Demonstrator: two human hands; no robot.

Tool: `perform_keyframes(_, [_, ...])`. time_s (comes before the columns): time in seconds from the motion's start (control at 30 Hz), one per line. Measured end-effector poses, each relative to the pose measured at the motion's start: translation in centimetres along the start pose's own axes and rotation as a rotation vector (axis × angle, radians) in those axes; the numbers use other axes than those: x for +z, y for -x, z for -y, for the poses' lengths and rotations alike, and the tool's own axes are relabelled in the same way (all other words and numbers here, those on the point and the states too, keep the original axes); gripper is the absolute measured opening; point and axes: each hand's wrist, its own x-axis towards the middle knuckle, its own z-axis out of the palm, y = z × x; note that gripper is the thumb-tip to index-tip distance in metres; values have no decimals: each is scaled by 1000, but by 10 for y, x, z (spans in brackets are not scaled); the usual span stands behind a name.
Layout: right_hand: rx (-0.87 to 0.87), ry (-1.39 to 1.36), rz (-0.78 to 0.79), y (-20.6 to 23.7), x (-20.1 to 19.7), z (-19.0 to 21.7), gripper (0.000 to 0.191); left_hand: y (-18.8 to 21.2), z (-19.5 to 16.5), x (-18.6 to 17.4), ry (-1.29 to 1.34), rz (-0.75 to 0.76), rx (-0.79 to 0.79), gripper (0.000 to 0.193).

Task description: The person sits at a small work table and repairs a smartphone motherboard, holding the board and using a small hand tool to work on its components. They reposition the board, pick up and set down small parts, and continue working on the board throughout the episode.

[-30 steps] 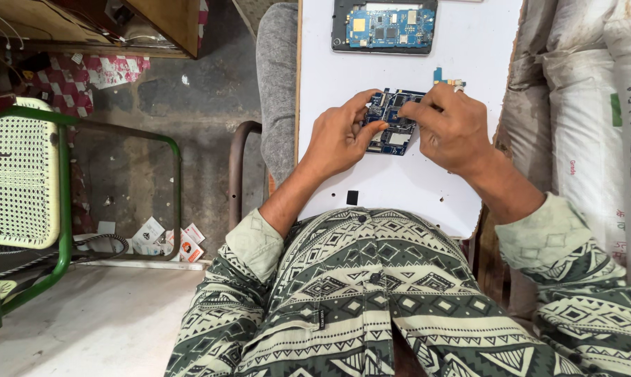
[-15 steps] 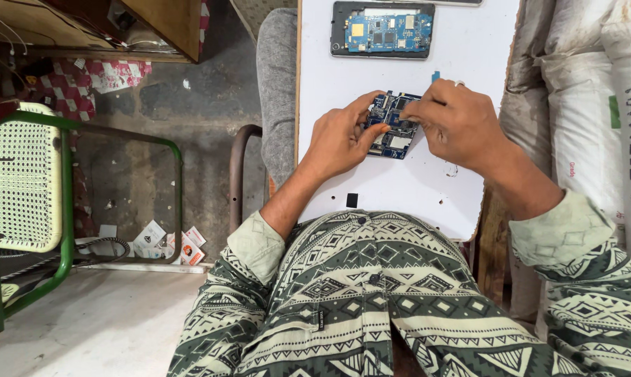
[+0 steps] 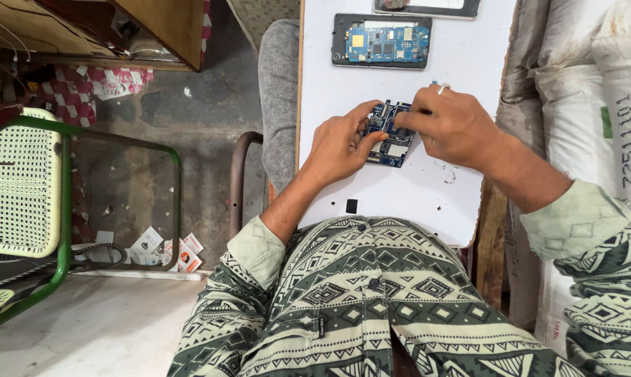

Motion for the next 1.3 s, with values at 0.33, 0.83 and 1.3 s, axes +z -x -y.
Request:
perform_keyframes(0.33, [-301, 26, 20, 9, 8, -31, 29, -1, 9, 6, -34, 33, -53, 53])
perform_keyframes(0.83, [230, -298, 171, -10, -21, -10, 11, -1, -27, -19, 13, 28, -13, 55])
perform_keyframes(1.3, [399, -464, -61, 11, -5, 11, 15, 3, -36, -18, 149, 19, -129, 57])
